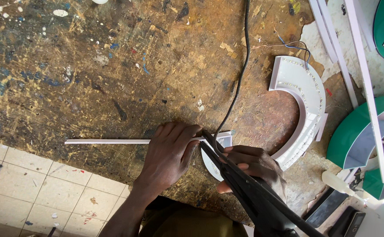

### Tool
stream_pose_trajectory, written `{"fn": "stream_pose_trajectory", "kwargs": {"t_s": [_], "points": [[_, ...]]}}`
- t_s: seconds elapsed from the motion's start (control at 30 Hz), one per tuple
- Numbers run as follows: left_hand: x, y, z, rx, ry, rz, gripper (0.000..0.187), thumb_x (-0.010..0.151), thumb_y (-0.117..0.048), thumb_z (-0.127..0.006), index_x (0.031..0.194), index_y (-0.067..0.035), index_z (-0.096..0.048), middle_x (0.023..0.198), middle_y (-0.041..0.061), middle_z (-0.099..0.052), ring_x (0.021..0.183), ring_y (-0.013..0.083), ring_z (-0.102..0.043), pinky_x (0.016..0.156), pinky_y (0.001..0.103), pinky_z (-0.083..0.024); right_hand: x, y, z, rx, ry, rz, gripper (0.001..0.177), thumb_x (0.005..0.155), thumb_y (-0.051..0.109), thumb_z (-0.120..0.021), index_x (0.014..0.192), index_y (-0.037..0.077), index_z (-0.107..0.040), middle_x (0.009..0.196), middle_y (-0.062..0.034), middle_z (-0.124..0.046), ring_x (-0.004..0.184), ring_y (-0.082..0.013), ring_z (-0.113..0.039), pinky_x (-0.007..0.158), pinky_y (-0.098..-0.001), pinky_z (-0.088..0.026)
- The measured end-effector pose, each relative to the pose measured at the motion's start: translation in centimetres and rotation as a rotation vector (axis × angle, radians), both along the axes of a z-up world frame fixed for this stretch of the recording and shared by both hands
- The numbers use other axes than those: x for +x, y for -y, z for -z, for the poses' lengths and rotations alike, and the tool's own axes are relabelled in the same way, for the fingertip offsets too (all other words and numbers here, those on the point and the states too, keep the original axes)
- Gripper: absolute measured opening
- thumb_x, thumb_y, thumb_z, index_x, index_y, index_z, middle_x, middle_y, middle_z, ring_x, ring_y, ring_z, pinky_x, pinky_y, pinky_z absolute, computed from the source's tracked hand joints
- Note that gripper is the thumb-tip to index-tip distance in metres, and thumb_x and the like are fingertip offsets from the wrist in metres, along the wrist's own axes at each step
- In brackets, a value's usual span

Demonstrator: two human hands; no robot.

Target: The person applies glue to a curved white plastic frame and attaches a flexible LED strip along its inner edge. They use a hot glue gun to secure the strip in place, pressing it down with their fingers to ensure adhesion.

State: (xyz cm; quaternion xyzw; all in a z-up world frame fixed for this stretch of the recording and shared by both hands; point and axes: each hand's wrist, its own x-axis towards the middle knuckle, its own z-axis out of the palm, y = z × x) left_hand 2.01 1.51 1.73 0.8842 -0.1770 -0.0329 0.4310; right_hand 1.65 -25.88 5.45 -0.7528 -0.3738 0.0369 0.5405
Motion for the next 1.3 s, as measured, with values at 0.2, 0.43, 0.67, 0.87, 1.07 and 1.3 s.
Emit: {"fn": "stream_pose_trajectory", "kwargs": {"t_s": [0.2, 0.43, 0.67, 0.87, 1.07, 1.3], "points": [[-0.1, 0.0, 0.2, -0.007, 0.021, -0.008, 0.022, 0.114, -0.015, -0.067, 0.135, -0.007, -0.071, 0.117, 0.009, -0.076, 0.102, 0.0327, -0.065, 0.091, 0.047, -0.05, -0.8, -1.1, -1.1, -0.023, -0.012, 0.105, 0.075, 0.086, 0.014, -0.107, 0.139, 0.007, -0.054, 0.123, -0.0164, -0.082, 0.11, -0.0267, -0.086, 0.117, -0.052, -0.069], [-0.1, 0.0, 0.2, 0.005, 0.009, 0.002, 0.024, 0.116, -0.019, -0.063, 0.135, -0.007, -0.071, 0.117, 0.01, -0.074, 0.102, 0.0327, -0.064, 0.09, 0.047, -0.048, 0.3, -2.1, -2.2, -0.053, -0.004, 0.109, 0.068, 0.085, 0.012, -0.105, 0.13, 0.005, -0.055, 0.113, -0.015, -0.082, 0.102, -0.0265, -0.086, 0.111, -0.0524, -0.073], [-0.4, 0.0, 0.5, -0.003, 0.016, -0.002, 0.024, 0.114, -0.016, -0.068, 0.137, -0.009, -0.072, 0.125, 0.007, -0.077, 0.106, 0.0309, -0.066, 0.091, 0.046, -0.049, 2.2, -3.7, -4.2, -0.077, 0.004, 0.081, 0.044, 0.088, 0.016, -0.095, 0.098, 0.005, -0.053, 0.076, -0.0068, -0.064, 0.069, -0.0246, -0.074, 0.088, -0.0485, -0.075], [-0.2, 0.1, 0.5, -0.007, 0.028, -0.009, 0.023, 0.114, -0.017, -0.067, 0.134, -0.008, -0.072, 0.122, 0.008, -0.077, 0.103, 0.0324, -0.066, 0.088, 0.047, -0.048, 1.7, -2.4, -2.5, -0.012, 0.024, 0.009, 0.053, 0.091, 0.014, -0.097, 0.114, 0.005, -0.051, 0.084, -0.0086, -0.068, 0.072, -0.0261, -0.074, 0.092, -0.0505, -0.074], [-0.4, 0.0, 0.6, -0.011, 0.042, -0.011, 0.024, 0.113, -0.014, -0.068, 0.136, -0.007, -0.073, 0.123, 0.009, -0.078, 0.104, 0.0317, -0.067, 0.089, 0.046, -0.048, 1.4, -3.1, -3.2, -0.119, 0.045, 0.092, 0.051, 0.093, 0.019, -0.094, 0.119, 0.006, -0.052, 0.092, -0.0112, -0.073, 0.082, -0.0256, -0.078, 0.101, -0.05, -0.075], [-0.7, 0.2, 0.3, 0.16, 0.008, 0.09, 0.05, 0.103, -0.029, -0.08, 0.149, -0.012, -0.07, 0.14, 0.009, -0.072, 0.118, 0.031, -0.065, 0.098, 0.05, -0.05, -0.7, -4.5, -2.3, -0.151, 0.085, 0.329, 0.045, 0.088, 0.028, -0.095, 0.11, 0.004, -0.064, 0.096, -0.009, -0.081, 0.086, -0.0261, -0.085, 0.098, -0.046, -0.073]]}}
